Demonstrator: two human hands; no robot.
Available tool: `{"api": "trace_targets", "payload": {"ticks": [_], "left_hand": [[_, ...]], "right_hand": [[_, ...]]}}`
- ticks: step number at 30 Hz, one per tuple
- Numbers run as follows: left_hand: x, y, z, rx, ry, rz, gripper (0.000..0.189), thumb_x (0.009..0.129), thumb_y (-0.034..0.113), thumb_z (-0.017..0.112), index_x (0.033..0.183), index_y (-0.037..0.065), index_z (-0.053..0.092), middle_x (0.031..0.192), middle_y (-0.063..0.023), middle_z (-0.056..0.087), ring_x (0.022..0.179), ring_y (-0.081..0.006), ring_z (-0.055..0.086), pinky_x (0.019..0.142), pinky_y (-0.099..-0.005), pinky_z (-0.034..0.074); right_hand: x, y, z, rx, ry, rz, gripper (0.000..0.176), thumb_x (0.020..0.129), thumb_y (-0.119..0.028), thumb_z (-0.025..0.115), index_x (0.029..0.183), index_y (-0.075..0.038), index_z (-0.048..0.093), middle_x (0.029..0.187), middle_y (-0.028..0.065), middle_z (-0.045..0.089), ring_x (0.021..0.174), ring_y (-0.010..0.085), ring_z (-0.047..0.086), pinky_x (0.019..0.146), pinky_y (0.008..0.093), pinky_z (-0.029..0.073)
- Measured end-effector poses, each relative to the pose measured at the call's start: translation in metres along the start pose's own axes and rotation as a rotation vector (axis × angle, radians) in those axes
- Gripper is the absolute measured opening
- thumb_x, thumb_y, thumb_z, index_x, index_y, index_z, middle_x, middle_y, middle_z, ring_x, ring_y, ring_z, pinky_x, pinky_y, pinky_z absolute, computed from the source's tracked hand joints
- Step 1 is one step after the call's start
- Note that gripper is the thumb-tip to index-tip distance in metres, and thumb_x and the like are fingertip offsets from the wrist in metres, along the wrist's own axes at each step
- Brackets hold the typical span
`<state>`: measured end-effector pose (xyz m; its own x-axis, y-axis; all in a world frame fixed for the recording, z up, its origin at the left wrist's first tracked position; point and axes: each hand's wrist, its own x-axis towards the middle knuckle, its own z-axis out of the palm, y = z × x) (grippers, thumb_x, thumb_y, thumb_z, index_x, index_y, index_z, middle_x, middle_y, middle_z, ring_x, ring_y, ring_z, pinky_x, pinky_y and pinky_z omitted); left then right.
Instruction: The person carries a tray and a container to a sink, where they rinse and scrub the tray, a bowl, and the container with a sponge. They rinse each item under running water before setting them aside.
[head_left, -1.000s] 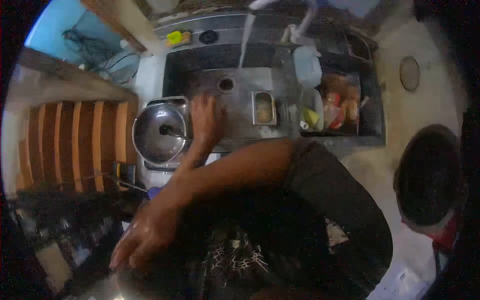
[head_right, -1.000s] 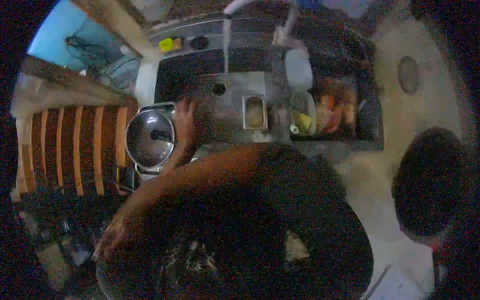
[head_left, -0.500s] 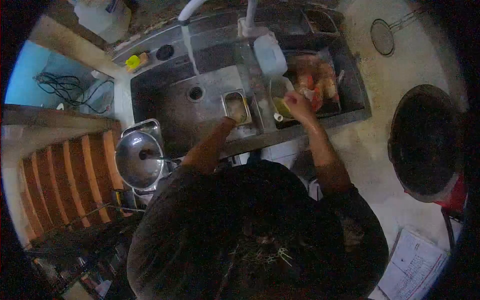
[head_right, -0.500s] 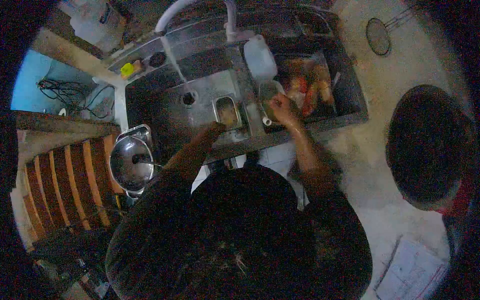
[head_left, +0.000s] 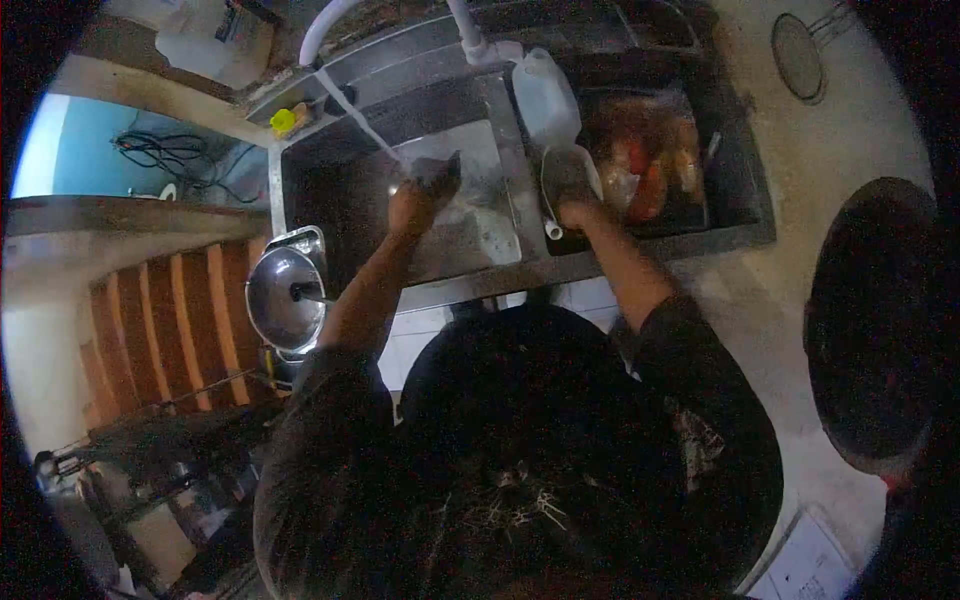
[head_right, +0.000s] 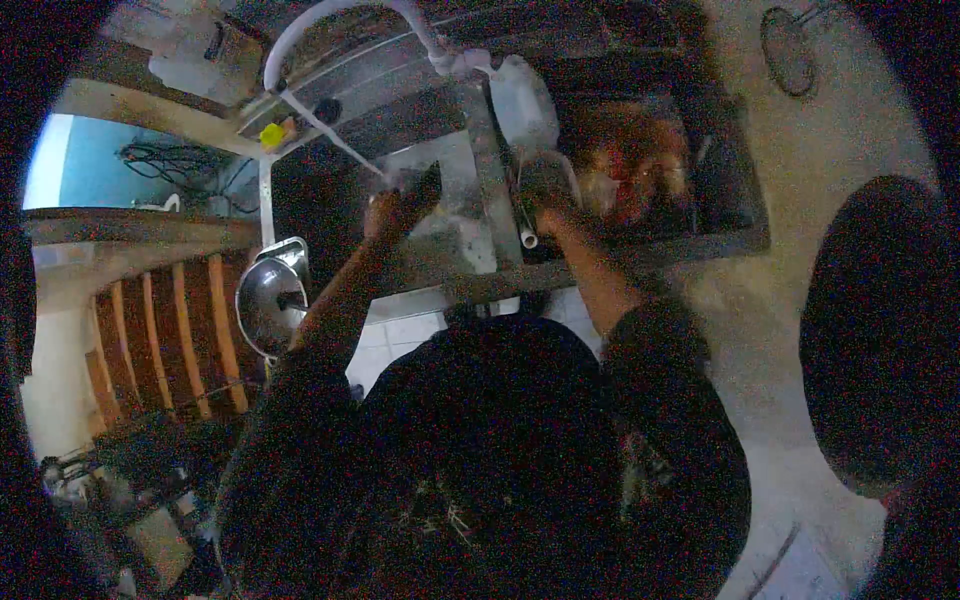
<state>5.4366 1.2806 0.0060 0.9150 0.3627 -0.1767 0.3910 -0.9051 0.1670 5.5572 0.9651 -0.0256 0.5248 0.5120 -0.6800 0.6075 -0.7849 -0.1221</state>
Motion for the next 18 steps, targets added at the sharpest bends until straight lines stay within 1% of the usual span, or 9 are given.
{"api": "trace_targets", "payload": {"ticks": [1, 2, 5, 8, 10, 12, 14, 17, 18], "left_hand": [[-0.004, -0.003, -0.007, 0.102, 0.051, 0.024, 0.026, 0.081, 0.023, 0.054, 0.099, 0.004, 0.056, 0.096, -0.0166, 0.060, 0.085, -0.0323, 0.060, 0.070, -0.0423, 0.048], [-0.008, -0.004, -0.013, 0.200, 0.102, 0.048, 0.022, 0.085, 0.018, 0.049, 0.100, 0.003, 0.056, 0.093, -0.0156, 0.062, 0.088, -0.0314, 0.060, 0.072, -0.0414, 0.049], [-0.042, 0.026, -0.085, 0.191, 0.102, -0.019, 0.025, 0.087, 0.018, 0.044, 0.107, 0.006, 0.052, 0.100, -0.0154, 0.058, 0.090, -0.0344, 0.059, 0.073, -0.0437, 0.048], [-0.051, 0.029, -0.107, -0.269, 0.137, -0.284, 0.023, 0.086, 0.016, 0.046, 0.107, 0.006, 0.052, 0.108, -0.0153, 0.052, 0.094, -0.0365, 0.056, 0.076, -0.0443, 0.048], [-0.050, 0.017, -0.103, -0.435, 0.144, -0.321, 0.024, 0.084, 0.014, 0.048, 0.105, 0.003, 0.051, 0.109, -0.0177, 0.050, 0.094, -0.0381, 0.056, 0.076, -0.0451, 0.048], [-0.049, 0.007, -0.103, -0.380, 0.226, -0.244, 0.023, 0.083, 0.013, 0.049, 0.103, 0.001, 0.050, 0.109, -0.0202, 0.049, 0.092, -0.0392, 0.055, 0.076, -0.0454, 0.048], [-0.052, -0.001, -0.104, -0.099, 0.371, -0.059, 0.023, 0.082, 0.012, 0.051, 0.101, -0.002, 0.050, 0.107, -0.0228, 0.049, 0.090, -0.0398, 0.055, 0.075, -0.0454, 0.047], [-0.048, 0.004, -0.110, -0.089, 0.431, -0.267, 0.023, 0.081, 0.011, 0.053, 0.098, -0.004, 0.050, 0.106, -0.0256, 0.048, 0.090, -0.0409, 0.055, 0.076, -0.0438, 0.047], [-0.042, -0.007, -0.101, -0.102, 0.392, -0.302, 0.024, 0.080, 0.011, 0.054, 0.099, -0.005, 0.050, 0.105, -0.0244, 0.049, 0.090, -0.0393, 0.056, 0.074, -0.0431, 0.048]], "right_hand": [[0.012, -0.002, 0.003, -0.009, -0.084, 0.001, 0.053, 0.082, -0.021, 0.052, 0.131, -0.009, 0.037, 0.131, 0.0200, 0.039, 0.118, 0.0364, 0.041, 0.099, 0.0414, 0.034], [0.024, -0.003, 0.007, -0.019, -0.095, 0.028, 0.054, 0.081, -0.021, 0.052, 0.131, -0.009, 0.037, 0.131, 0.0200, 0.039, 0.118, 0.0364, 0.041, 0.099, 0.0415, 0.034], [0.045, -0.009, 0.013, -0.016, -0.008, 0.141, 0.055, 0.081, -0.023, 0.053, 0.132, -0.009, 0.036, 0.131, 0.0201, 0.039, 0.118, 0.0365, 0.041, 0.099, 0.0418, 0.034], [0.063, -0.007, 0.006, 0.028, 0.094, 0.237, 0.057, 0.080, -0.024, 0.054, 0.132, -0.009, 0.035, 0.131, 0.0201, 0.039, 0.118, 0.0366, 0.041, 0.099, 0.0421, 0.034], [0.070, -0.006, 0.003, 0.039, 0.100, 0.268, 0.058, 0.080, -0.025, 0.055, 0.132, -0.009, 0.035, 0.131, 0.0202, 0.039, 0.118, 0.0367, 0.041, 0.099, 0.0423, 0.033], [0.071, -0.004, 0.001, 0.031, 0.073, 0.275, 0.059, 0.080, -0.026, 0.055, 0.132, -0.009, 0.034, 0.131, 0.0202, 0.039, 0.118, 0.0368, 0.041, 0.098, 0.0425, 0.033], [0.064, -0.003, 0.005, 0.010, 0.007, 0.256, 0.061, 0.079, -0.027, 0.056, 0.133, -0.009, 0.033, 0.131, 0.0202, 0.039, 0.118, 0.0369, 0.040, 0.098, 0.0427, 0.033], [0.046, -0.004, 0.011, -0.008, -0.072, 0.230, 0.063, 0.079, -0.029, 0.057, 0.133, -0.009, 0.033, 0.131, 0.0203, 0.039, 0.118, 0.0370, 0.040, 0.098, 0.0430, 0.033], [0.040, -0.005, 0.012, -0.003, -0.059, 0.231, 0.063, 0.078, -0.029, 0.057, 0.133, -0.009, 0.032, 0.131, 0.0203, 0.039, 0.118, 0.0370, 0.040, 0.098, 0.0431, 0.033]]}}
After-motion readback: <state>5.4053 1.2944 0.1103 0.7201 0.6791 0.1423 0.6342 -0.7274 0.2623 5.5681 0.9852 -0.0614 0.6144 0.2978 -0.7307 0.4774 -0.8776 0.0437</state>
